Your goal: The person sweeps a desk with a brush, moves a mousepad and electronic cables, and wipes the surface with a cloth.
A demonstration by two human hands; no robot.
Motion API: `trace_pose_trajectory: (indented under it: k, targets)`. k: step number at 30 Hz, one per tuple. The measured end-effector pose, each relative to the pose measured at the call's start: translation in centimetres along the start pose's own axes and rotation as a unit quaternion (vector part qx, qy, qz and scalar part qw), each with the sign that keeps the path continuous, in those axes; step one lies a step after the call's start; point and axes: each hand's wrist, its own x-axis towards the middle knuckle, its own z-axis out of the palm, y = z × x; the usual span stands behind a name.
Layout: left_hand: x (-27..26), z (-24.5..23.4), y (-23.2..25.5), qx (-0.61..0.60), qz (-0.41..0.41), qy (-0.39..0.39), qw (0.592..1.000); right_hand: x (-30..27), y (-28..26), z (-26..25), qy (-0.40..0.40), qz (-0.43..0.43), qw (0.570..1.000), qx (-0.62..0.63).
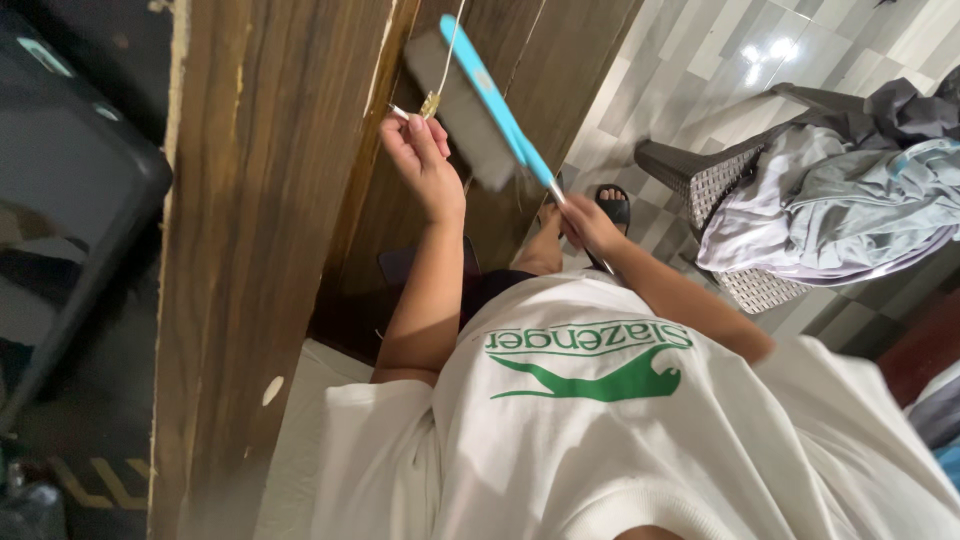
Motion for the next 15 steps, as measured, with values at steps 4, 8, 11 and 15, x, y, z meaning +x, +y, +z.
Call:
trace_pose_trajectory:
  k: [4, 8, 11, 15]
  targets:
    - [0.1, -0.2, -0.8, 0.014, -0.005, -0.020, 1.000, 8.5, -2.4, -0.2, 0.084, -0.061, 0.995, -0.015]
    - [-0.4, 0.2, -2.9, 0.015, -0.024, -0.037, 0.999, 9.7, -3.7, -1.6, 0.188, -0.085, 0.978, 0.040]
    - [-1.0, 0.5, -3.9, -0.005, -0.041, -0.053, 0.998, 7.1, -2.7, -0.5, 0.239, -0.125, 0.958, 0.092]
    - [-0.9, 0.8, -4.6, 0.015, -0.042, -0.053, 0.998, 3.7, -0.6, 3.9, 0.196, -0.118, 0.963, 0.145]
